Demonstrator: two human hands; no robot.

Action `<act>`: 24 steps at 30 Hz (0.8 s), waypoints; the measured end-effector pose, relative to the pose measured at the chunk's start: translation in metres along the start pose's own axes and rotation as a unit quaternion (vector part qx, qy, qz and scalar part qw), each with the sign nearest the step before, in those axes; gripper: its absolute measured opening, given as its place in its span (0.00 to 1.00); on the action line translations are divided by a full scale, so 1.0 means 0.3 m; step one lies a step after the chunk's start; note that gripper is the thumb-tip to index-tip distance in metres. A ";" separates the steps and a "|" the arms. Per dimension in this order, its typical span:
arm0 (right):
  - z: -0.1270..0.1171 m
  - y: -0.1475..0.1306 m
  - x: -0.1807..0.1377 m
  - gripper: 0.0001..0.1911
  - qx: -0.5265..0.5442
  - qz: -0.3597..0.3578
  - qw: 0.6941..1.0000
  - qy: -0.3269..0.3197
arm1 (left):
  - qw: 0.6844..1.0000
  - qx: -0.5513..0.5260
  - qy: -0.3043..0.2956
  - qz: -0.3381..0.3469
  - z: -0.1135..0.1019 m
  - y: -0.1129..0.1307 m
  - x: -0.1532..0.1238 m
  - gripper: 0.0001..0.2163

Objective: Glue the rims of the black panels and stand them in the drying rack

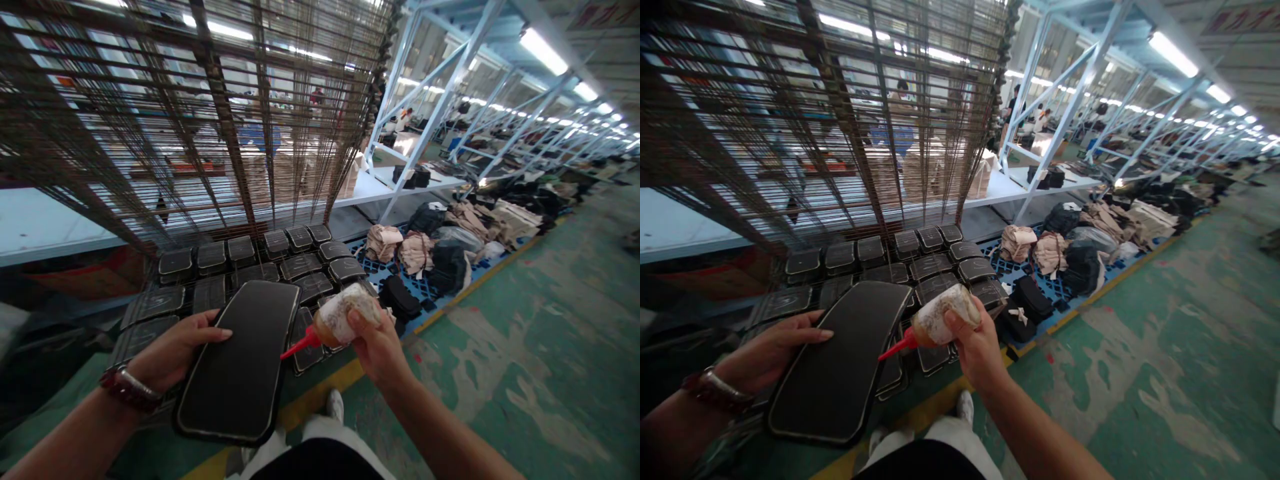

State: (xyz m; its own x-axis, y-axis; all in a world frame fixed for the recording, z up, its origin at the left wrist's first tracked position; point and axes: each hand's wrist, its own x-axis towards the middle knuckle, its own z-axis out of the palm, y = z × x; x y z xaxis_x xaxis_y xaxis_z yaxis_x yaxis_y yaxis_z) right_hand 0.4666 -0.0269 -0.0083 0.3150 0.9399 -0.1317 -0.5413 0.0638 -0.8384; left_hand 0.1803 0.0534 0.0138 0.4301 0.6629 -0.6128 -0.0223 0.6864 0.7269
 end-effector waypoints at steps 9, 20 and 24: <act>-0.001 0.006 -0.053 0.24 -0.017 0.015 0.998 -0.061 | 0.999 -0.022 0.048 0.010 -0.012 -0.017 0.015 0.17; -0.006 0.017 -0.062 0.21 -0.003 0.001 0.998 -0.068 | 0.985 -0.076 0.152 0.030 -0.031 -0.028 0.035 0.13; -0.010 0.051 -0.069 0.22 0.006 0.004 1.000 -0.023 | 0.981 -0.103 0.163 0.005 -0.041 -0.034 0.037 0.13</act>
State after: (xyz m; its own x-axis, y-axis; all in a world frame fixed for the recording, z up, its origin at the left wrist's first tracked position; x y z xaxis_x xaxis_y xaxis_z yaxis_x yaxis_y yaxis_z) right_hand 0.4544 -0.0463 -0.0199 0.2743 0.9548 -0.1141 -0.5536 0.0598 -0.8306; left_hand 0.1743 0.0574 -0.0042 0.1189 0.7069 -0.6973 -0.2222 0.7034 0.6752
